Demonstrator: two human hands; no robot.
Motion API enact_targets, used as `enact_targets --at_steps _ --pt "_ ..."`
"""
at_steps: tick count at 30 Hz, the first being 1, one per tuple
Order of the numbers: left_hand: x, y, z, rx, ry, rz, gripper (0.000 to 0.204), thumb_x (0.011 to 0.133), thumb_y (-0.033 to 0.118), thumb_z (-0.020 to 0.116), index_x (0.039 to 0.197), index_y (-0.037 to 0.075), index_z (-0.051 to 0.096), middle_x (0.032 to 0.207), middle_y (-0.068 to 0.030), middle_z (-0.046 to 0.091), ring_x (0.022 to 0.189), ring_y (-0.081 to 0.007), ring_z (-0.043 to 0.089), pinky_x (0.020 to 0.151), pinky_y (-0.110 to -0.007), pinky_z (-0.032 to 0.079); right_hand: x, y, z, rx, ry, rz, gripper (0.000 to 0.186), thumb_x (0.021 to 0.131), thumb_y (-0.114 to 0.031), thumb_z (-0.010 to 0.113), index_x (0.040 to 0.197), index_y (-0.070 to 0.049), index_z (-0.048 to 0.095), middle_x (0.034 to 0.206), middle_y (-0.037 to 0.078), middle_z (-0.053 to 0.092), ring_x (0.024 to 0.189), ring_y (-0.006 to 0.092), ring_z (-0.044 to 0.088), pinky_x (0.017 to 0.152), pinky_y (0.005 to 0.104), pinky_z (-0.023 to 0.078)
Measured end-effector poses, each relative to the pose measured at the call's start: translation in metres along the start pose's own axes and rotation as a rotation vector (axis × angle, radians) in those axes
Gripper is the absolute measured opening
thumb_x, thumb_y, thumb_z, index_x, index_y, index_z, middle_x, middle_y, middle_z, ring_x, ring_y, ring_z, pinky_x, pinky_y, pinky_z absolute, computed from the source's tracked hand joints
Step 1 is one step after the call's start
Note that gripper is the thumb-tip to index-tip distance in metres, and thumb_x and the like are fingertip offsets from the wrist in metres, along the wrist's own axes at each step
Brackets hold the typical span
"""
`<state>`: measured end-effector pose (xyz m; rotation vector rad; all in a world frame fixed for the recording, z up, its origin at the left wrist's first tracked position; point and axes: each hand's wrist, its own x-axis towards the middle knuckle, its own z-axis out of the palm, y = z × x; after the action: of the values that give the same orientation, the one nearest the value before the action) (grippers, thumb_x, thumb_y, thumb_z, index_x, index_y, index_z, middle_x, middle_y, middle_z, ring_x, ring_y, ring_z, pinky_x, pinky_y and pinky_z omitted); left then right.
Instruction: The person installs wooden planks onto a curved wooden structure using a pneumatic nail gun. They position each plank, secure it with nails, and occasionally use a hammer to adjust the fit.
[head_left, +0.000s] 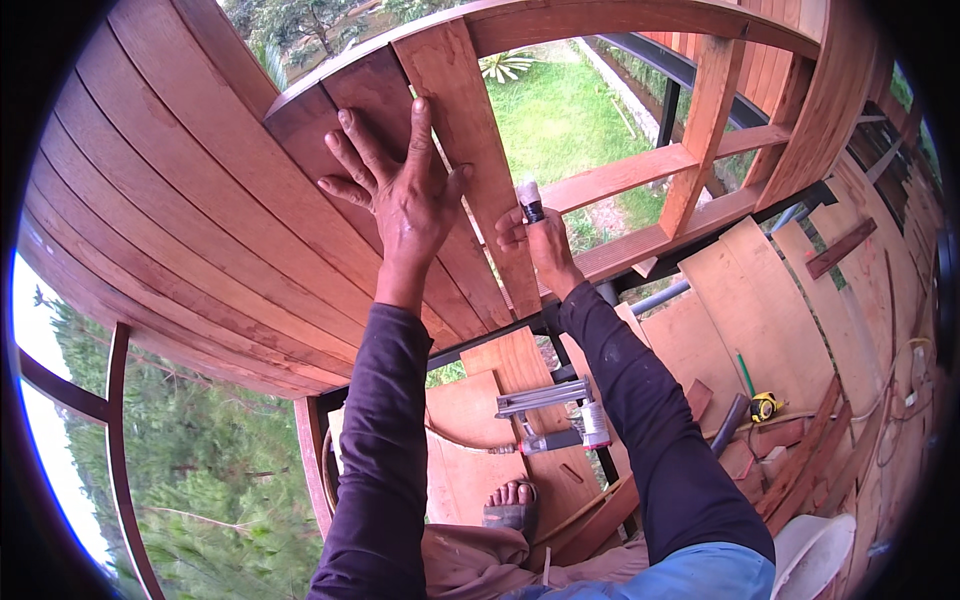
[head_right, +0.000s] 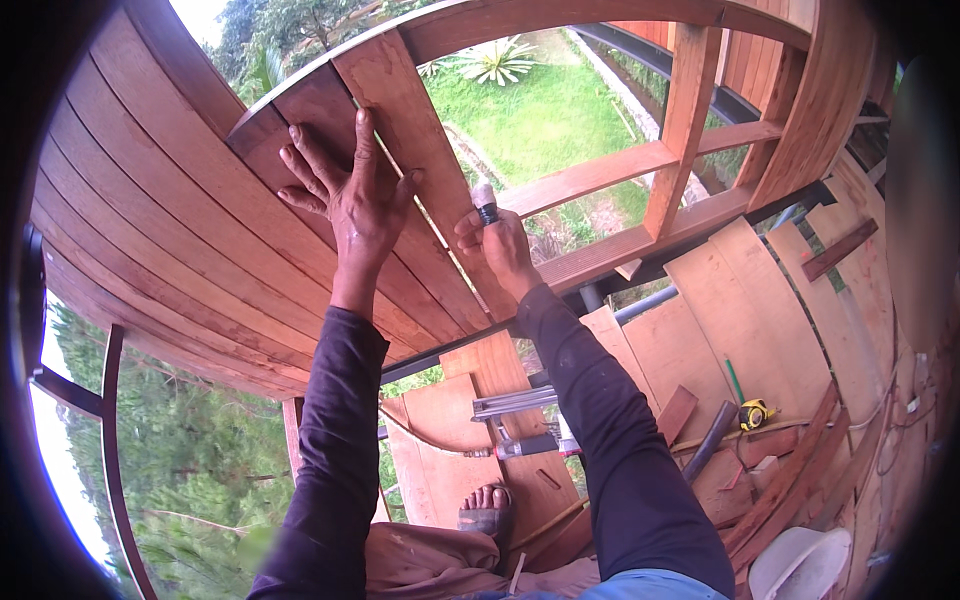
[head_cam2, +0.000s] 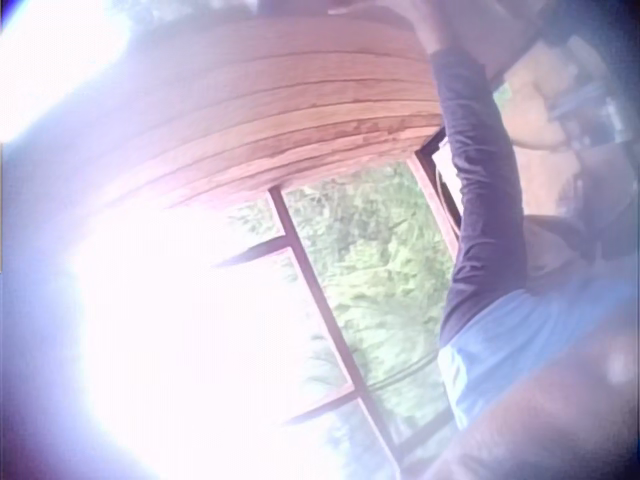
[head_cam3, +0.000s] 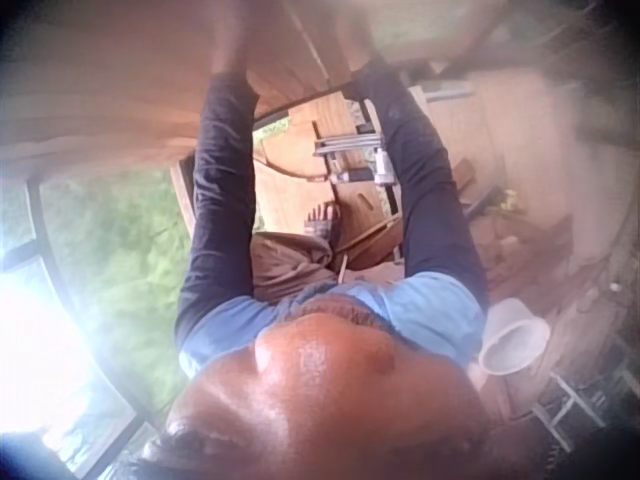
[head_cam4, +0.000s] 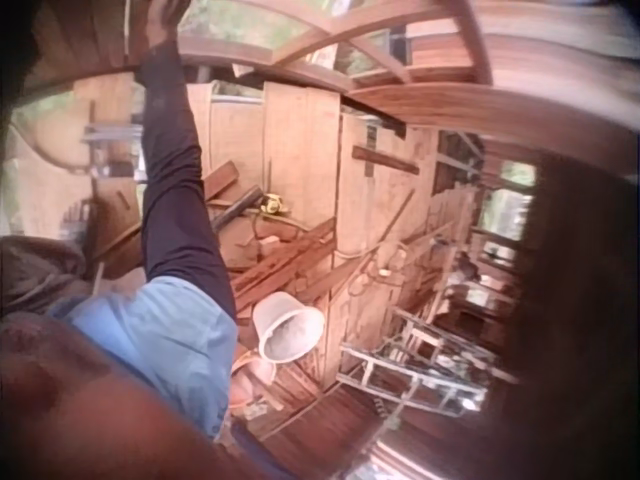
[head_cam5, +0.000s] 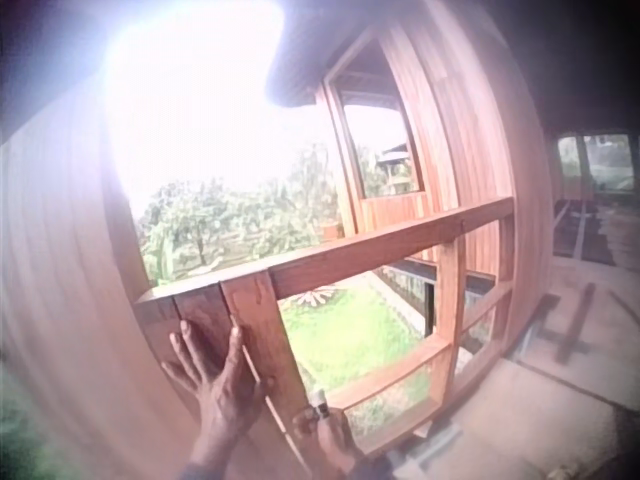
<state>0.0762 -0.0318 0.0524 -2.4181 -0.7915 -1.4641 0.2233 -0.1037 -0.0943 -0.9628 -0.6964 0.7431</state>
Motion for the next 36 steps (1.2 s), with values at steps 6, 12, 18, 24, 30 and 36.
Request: enact_targets --at_steps 6,12,18,24,30,36 --pt "0.000 0.002 0.001 -0.009 0.008 -0.002 0.091 0.076 0.039 0.081 0.155 0.036 0.037 0.163 -0.0349 -0.004 0.150 -0.0524 -0.016 0.107 -0.072 -0.018 0.001 0.013 -0.004 -0.045 -0.049 -0.106 0.058 0.098 -0.054 0.047 0.099 0.002 0.063 0.090 0.011 0.071 0.074 0.0169 0.070 0.065 0.0289 0.058" --pt "-0.002 -0.005 0.001 0.087 -0.014 0.040 0.093 0.078 0.046 0.080 0.157 0.033 0.034 0.162 -0.0357 -0.007 0.148 -0.0566 -0.013 0.106 -0.078 -0.007 0.000 0.011 -0.001 -0.047 -0.062 -0.121 0.066 0.095 -0.062 0.048 0.095 0.002 0.065 0.089 0.010 0.071 0.074 0.0166 0.070 0.064 0.0284 0.058" --pt "-0.001 -0.005 0.003 0.085 -0.009 0.048 0.091 0.079 0.048 0.079 0.157 0.033 0.035 0.162 -0.0361 -0.007 0.148 -0.0575 -0.013 0.105 -0.079 -0.005 -0.001 0.007 0.001 -0.028 -0.034 -0.100 0.058 0.100 -0.052 0.046 0.092 0.002 0.065 0.085 0.010 0.070 0.072 0.0167 0.070 0.062 0.0283 0.057" --pt "-0.003 -0.006 0.006 0.105 0.015 0.062 0.093 0.078 0.050 0.081 0.157 0.033 0.035 0.161 -0.0370 -0.006 0.147 -0.0592 -0.014 0.104 -0.081 -0.005 -0.003 0.000 0.008 -0.032 0.046 -0.010 0.045 0.103 -0.035 0.042 0.089 0.001 0.065 0.082 0.010 0.071 0.070 0.0168 0.070 0.059 0.0281 0.056" --pt "-0.002 -0.009 0.008 0.084 0.069 0.146 0.094 0.077 0.049 0.082 0.156 0.037 0.034 0.160 -0.0397 -0.004 0.146 -0.0614 -0.013 0.103 -0.082 -0.004 0.001 0.000 0.007 -0.077 -0.006 -0.074 0.043 0.102 -0.029 0.040 0.088 0.002 0.067 0.081 0.011 0.072 0.068 0.0168 0.070 0.059 0.0280 0.056" --pt "-0.007 0.001 0.009 0.215 0.042 0.036 0.091 0.077 0.026 0.079 0.157 0.029 0.036 0.166 -0.0278 -0.004 0.151 -0.0513 -0.008 0.111 -0.074 -0.004 -0.002 -0.004 0.007 -0.078 -0.002 -0.071 0.040 0.100 -0.023 0.036 0.087 0.002 0.066 0.083 0.011 0.072 0.068 0.0174 0.070 0.060 0.0284 0.056"
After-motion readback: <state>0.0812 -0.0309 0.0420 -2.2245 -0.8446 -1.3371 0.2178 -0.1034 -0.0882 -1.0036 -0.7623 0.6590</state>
